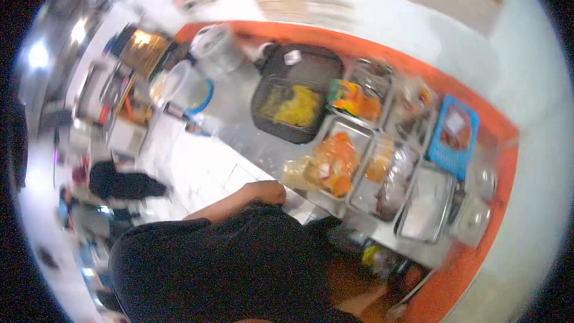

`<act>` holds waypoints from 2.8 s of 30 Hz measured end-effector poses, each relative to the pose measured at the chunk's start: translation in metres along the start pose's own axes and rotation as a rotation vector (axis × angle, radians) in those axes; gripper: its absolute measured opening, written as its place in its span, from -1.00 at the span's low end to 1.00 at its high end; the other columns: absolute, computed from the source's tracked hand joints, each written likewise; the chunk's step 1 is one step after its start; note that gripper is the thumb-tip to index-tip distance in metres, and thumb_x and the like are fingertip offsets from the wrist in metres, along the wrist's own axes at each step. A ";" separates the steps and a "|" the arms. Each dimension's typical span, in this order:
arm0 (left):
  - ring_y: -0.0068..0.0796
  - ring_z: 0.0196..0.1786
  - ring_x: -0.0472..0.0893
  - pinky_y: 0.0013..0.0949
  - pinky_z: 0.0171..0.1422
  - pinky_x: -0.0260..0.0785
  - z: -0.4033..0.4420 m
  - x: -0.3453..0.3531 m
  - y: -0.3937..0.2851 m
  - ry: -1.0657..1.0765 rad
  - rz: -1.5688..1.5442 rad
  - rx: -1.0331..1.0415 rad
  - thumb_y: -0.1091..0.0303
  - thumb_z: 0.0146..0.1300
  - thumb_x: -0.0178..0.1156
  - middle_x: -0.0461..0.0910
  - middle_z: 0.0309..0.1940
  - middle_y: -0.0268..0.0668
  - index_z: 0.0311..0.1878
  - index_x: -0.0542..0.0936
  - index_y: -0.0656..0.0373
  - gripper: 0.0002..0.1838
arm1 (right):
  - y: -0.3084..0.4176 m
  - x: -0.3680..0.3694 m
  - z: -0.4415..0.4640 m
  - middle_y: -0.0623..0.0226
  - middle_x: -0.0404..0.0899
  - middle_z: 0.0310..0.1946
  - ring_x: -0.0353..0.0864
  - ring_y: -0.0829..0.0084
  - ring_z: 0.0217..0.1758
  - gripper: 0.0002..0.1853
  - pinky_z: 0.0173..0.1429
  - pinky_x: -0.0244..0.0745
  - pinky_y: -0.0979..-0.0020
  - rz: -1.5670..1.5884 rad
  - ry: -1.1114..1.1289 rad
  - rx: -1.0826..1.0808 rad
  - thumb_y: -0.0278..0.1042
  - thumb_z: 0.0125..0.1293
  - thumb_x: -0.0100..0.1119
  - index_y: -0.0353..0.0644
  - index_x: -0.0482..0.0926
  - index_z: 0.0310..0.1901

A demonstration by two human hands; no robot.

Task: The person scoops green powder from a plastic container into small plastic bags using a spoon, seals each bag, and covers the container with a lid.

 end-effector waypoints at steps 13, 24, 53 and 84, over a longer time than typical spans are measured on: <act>-0.05 -0.06 0.77 -0.06 0.10 0.62 -0.124 0.387 0.322 -0.128 -0.577 -0.703 -0.09 0.20 0.41 0.80 -0.17 -0.09 -0.25 0.84 0.09 -0.60 | 0.214 0.205 -0.275 0.09 0.74 -0.24 0.74 0.07 -0.13 -0.58 -0.02 0.62 0.04 -0.574 1.088 -0.511 -0.01 0.38 0.17 -0.27 0.72 -0.10; -0.30 -0.12 0.83 -0.22 0.10 0.64 -0.176 0.492 0.387 -0.450 -0.831 -0.765 -0.06 0.31 0.31 0.84 -0.17 -0.33 -0.24 0.86 0.00 -0.65 | 0.311 0.396 -0.514 0.00 0.76 -0.27 0.79 0.02 -0.12 -0.66 -0.01 0.65 0.02 -1.241 1.223 -1.072 -0.15 0.33 0.22 -0.33 0.75 -0.23; -0.31 -0.04 0.76 -0.32 -0.04 0.66 -0.466 -0.018 0.721 -1.572 -1.509 -0.372 -0.19 0.51 0.19 0.62 0.24 -0.04 0.61 0.18 0.28 -0.11 | 0.523 0.936 -0.686 0.06 0.66 -0.56 0.73 0.20 -0.63 -0.79 -0.53 0.63 0.26 -0.244 0.958 -0.781 -0.40 0.33 0.31 -0.39 0.55 -0.28; -0.17 -0.15 0.80 -0.26 -0.16 0.77 -0.570 -0.182 0.940 -1.537 -1.446 -0.191 0.43 0.45 0.00 0.68 0.13 0.13 0.38 0.23 0.25 -0.53 | 0.547 0.904 -0.744 -0.08 0.75 -0.15 0.75 -0.08 0.01 -0.60 0.09 0.64 0.03 -0.591 0.484 -0.728 -0.18 0.22 0.39 -0.34 0.66 -0.05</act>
Point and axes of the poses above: each hand's wrist, its own z-axis towards the middle knuckle, its own x-axis out of the palm, y = z × x, the point moved 7 cm from there along z, towards the middle knuckle
